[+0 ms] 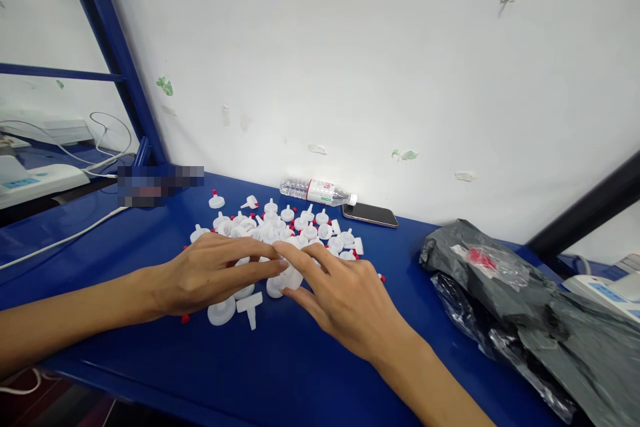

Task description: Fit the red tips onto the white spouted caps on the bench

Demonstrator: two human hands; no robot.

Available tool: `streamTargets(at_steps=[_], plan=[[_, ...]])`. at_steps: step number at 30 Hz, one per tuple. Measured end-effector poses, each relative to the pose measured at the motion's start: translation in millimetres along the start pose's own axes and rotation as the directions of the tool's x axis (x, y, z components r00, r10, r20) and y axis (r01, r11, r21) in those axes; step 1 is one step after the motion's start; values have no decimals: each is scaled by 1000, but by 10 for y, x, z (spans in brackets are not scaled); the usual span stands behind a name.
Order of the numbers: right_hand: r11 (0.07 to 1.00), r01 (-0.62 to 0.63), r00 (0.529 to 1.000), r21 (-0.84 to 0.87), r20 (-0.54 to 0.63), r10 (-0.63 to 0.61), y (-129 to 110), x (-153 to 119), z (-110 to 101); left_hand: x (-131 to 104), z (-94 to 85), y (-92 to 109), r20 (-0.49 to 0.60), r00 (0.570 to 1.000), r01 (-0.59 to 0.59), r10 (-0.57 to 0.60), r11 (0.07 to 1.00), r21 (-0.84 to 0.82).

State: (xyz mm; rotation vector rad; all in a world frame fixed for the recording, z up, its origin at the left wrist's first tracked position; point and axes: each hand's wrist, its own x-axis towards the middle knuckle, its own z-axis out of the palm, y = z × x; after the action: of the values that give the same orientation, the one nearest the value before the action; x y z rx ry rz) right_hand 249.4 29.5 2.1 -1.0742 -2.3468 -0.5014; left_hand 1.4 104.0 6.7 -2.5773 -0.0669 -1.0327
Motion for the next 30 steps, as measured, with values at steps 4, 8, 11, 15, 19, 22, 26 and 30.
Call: streamTargets(at_steps=[4,8,11,15,19,22,26,30], plan=[[1000,4,1000,-7,-15,-4,-5,-1,-3,-1,16,-9,-9,1000,-4,4,1000,-5],[1000,4,1000,-10,-28,-4,-12,-8,-12,13,25,-13,-14,1000,-4,4,1000,2],[1000,-1,999,-17,-42,1,-14,-12,-22,18,26,-14,-33,999,-6,6,1000,1],[1000,-1,999,-17,-44,0,-15,-7,-26,8,34,-21,-33,999,-13,14,1000,4],[1000,-9,1000,3,-27,9,-24,1,-23,14,46,-18,-48,999,-16,17,1000,19],[1000,-24,998,0,-51,24,-27,6,-25,35,38,-12,-90,996,-1,3,1000,27],[997,-72,992,-12,-103,70,-21,8,-29,51,-15,-89,-142,986,94,-83,993,71],[993,-120,987,-9,-105,118,-10,8,-18,15,-89,-371,-203,973,164,-113,953,256]])
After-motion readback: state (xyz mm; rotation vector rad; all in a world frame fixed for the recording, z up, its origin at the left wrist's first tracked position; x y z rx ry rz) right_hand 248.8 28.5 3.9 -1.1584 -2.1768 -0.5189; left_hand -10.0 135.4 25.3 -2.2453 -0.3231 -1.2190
